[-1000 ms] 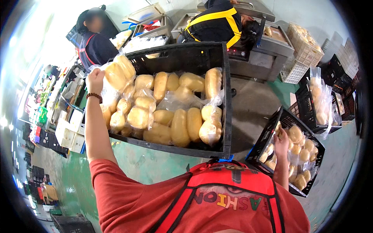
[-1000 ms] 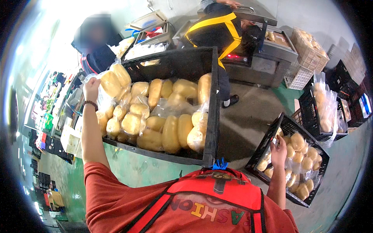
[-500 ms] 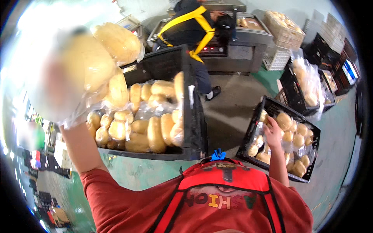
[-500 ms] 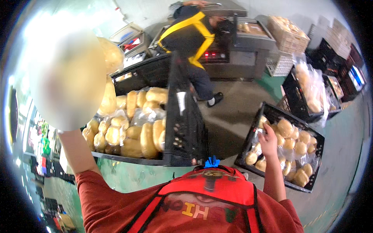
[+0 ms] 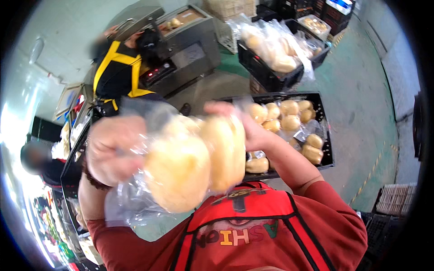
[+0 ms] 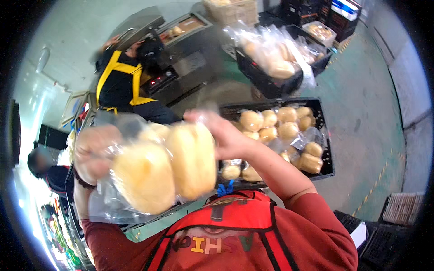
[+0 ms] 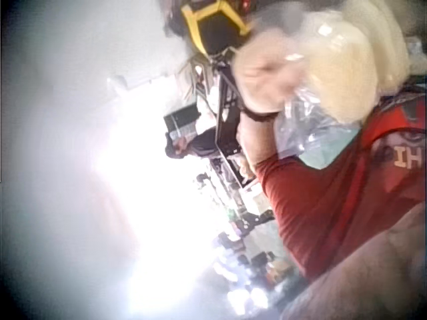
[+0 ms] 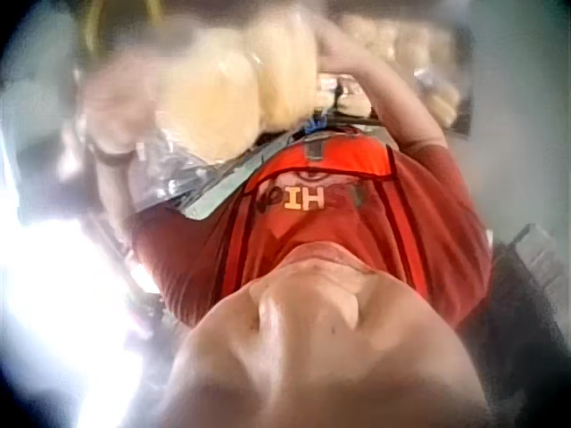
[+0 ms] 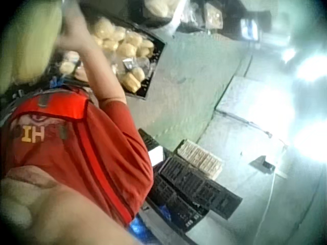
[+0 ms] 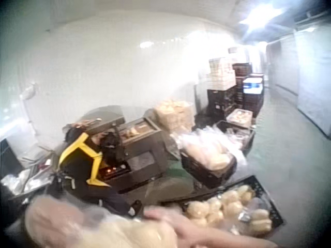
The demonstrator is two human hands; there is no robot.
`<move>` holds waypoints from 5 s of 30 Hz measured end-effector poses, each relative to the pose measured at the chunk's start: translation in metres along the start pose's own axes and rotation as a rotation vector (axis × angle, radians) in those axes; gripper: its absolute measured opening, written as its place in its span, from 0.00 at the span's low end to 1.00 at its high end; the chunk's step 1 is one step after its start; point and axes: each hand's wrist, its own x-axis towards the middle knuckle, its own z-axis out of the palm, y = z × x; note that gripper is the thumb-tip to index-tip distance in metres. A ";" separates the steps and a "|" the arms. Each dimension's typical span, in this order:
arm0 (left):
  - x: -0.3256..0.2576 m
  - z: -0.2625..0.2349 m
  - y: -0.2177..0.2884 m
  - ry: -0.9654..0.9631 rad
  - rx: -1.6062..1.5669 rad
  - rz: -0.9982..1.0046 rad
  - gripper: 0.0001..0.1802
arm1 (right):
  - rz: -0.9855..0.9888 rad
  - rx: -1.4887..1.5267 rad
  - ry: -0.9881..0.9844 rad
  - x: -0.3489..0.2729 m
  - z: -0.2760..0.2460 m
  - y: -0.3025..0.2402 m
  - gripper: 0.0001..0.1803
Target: The person picks up pre-packaged bread rolls from a black crate, places them into a second crate, and applies printed labels to the packages. They repeat this process, moving rolls between crates and affixing labels to each package.
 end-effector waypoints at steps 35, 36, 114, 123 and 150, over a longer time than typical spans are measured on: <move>0.142 0.389 -0.349 -0.867 0.497 -0.348 0.12 | 1.712 -0.656 0.196 -0.335 -0.075 0.050 0.35; 0.139 0.390 -0.354 -0.806 0.576 -0.258 0.11 | 1.702 -0.653 0.182 -0.335 -0.077 0.051 0.35; -0.439 -0.272 -0.014 0.648 0.967 -1.093 0.23 | 0.855 -0.627 0.128 -0.122 0.125 0.030 0.19; -0.517 -0.271 -0.052 0.331 0.451 -1.693 0.40 | 0.009 -0.245 -0.066 0.067 0.245 -0.098 0.17; -0.508 -0.270 -0.138 0.130 0.980 -1.369 0.20 | -0.149 -0.055 -0.466 0.144 0.336 -0.161 0.23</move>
